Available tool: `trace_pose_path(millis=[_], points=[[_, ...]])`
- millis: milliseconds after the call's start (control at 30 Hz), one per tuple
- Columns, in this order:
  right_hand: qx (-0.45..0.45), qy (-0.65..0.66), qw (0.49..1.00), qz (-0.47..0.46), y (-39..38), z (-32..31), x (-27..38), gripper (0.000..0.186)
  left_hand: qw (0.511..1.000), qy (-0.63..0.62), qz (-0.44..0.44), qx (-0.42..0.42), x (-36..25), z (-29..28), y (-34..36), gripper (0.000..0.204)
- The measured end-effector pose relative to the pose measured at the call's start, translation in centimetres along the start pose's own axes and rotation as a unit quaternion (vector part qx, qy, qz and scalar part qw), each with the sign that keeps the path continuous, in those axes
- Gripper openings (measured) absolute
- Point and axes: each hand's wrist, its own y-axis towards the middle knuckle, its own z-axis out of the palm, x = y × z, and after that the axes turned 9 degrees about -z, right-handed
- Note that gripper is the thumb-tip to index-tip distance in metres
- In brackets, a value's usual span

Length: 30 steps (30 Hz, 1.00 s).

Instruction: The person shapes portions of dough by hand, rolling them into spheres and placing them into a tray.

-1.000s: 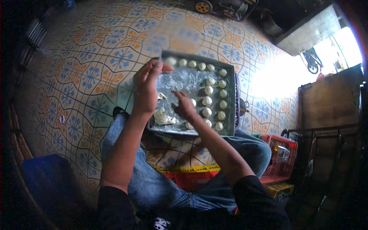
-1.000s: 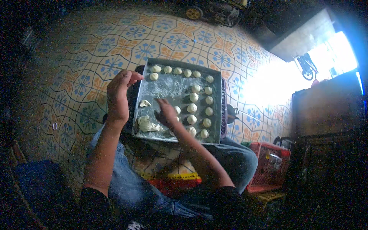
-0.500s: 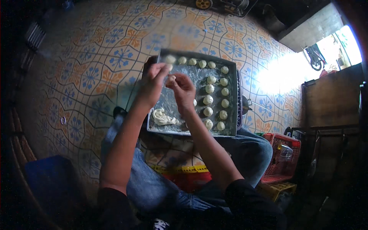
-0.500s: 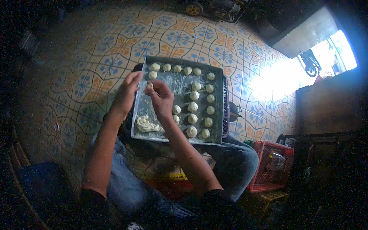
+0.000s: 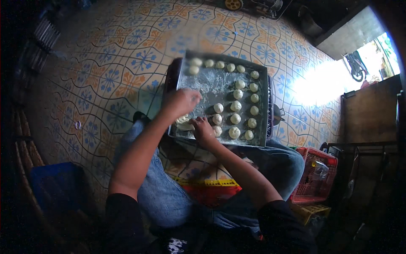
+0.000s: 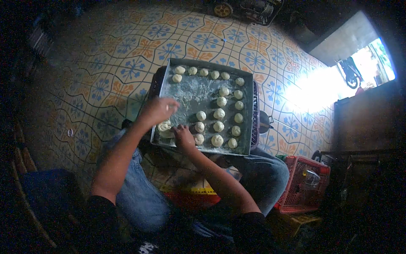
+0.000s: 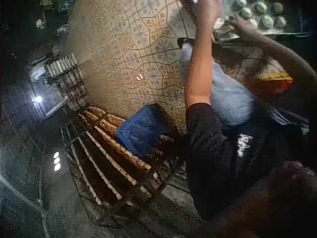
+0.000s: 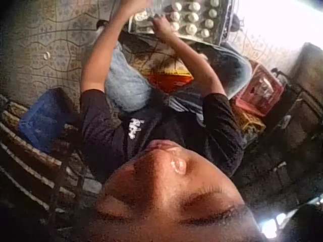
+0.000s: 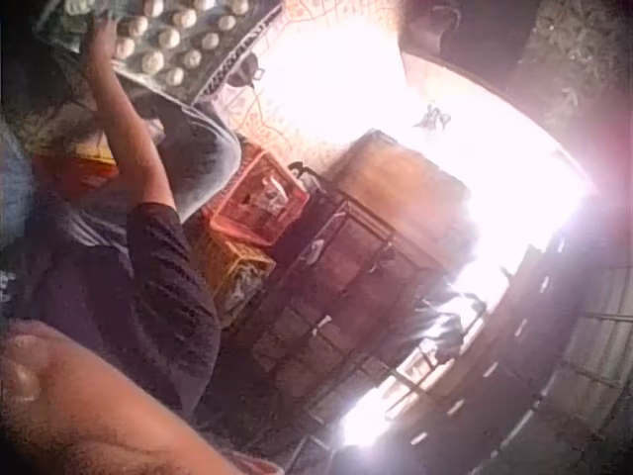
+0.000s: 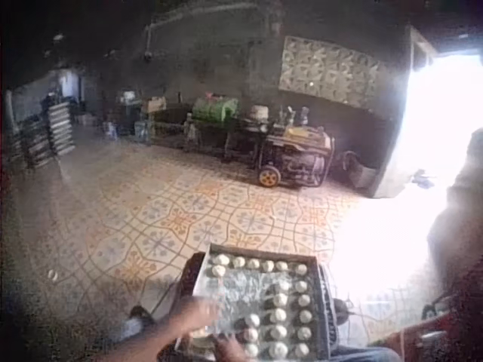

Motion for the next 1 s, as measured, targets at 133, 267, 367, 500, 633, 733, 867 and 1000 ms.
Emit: trace_pose_path(millis=[133,267,367,500,633,733,867,1000], points=[[0.001,-0.045,0.999,-0.024,0.3,0.6,-1.6,0.034,0.983,0.167,0.028,0.076,3.2,5.0,-1.3,0.050],[0.048,0.092,0.981,0.165,1.7,0.2,-1.6,0.017,0.976,0.206,0.036,0.060,5.0,8.8,-1.0,0.040],[0.044,0.230,0.941,0.244,0.5,-2.0,-0.9,0.040,0.980,0.184,0.002,0.070,5.6,9.2,-0.7,0.023],[0.010,0.227,0.946,0.230,-1.8,-6.4,-0.9,0.035,0.986,0.157,0.024,0.045,4.2,9.4,0.2,0.012],[0.005,0.489,0.837,0.247,-1.4,-16.8,6.1,0.035,0.976,0.203,0.050,-0.061,6.3,8.7,0.1,0.013],[-0.113,0.589,0.796,0.083,-2.7,-30.9,11.9,0.026,0.972,0.222,0.009,-0.071,5.3,7.8,0.5,0.011],[-0.269,0.576,0.759,-0.139,-2.7,-37.9,14.3,0.041,0.981,0.176,0.059,-0.048,2.5,5.7,-1.1,0.032],[-0.161,0.470,0.864,-0.083,-1.9,-36.8,11.7,0.051,0.998,-0.012,0.031,-0.047,1.8,3.0,-2.3,0.049]])
